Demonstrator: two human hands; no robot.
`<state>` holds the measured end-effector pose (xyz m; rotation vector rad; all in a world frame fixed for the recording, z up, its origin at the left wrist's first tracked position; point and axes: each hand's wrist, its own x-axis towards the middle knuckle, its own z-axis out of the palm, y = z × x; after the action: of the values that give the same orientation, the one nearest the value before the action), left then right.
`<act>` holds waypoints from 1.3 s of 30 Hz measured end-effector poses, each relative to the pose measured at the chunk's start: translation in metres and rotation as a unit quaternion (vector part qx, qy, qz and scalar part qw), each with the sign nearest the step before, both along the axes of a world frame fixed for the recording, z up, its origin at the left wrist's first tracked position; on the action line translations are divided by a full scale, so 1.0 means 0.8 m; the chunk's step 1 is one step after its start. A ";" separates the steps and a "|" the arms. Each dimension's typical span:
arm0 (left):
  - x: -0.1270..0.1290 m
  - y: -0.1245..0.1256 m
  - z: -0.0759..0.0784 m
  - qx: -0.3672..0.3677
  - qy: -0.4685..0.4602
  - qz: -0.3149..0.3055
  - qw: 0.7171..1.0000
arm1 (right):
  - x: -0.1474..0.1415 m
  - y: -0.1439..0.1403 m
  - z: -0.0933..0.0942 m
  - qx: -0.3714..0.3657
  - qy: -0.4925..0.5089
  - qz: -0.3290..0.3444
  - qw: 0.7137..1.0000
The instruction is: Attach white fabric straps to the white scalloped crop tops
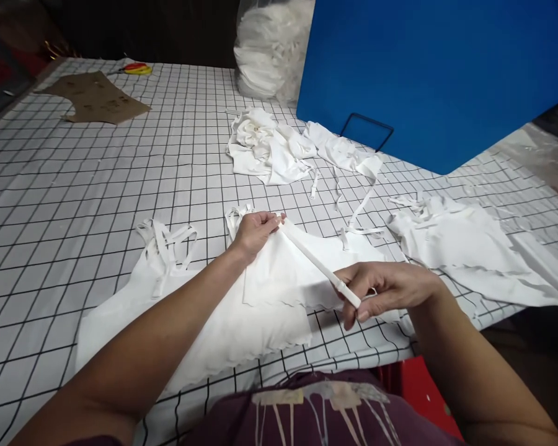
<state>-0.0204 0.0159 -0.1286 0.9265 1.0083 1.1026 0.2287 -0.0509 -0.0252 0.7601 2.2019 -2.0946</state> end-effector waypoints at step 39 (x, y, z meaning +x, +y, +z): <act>-0.013 -0.028 0.027 0.193 0.454 -0.179 0.851 | -0.063 0.078 -0.119 0.106 0.060 -0.369 0.921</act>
<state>-0.0310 -0.0062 -0.1074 1.9860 1.2951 0.5115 0.1785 0.0115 -0.1206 1.7608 2.4966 -2.2136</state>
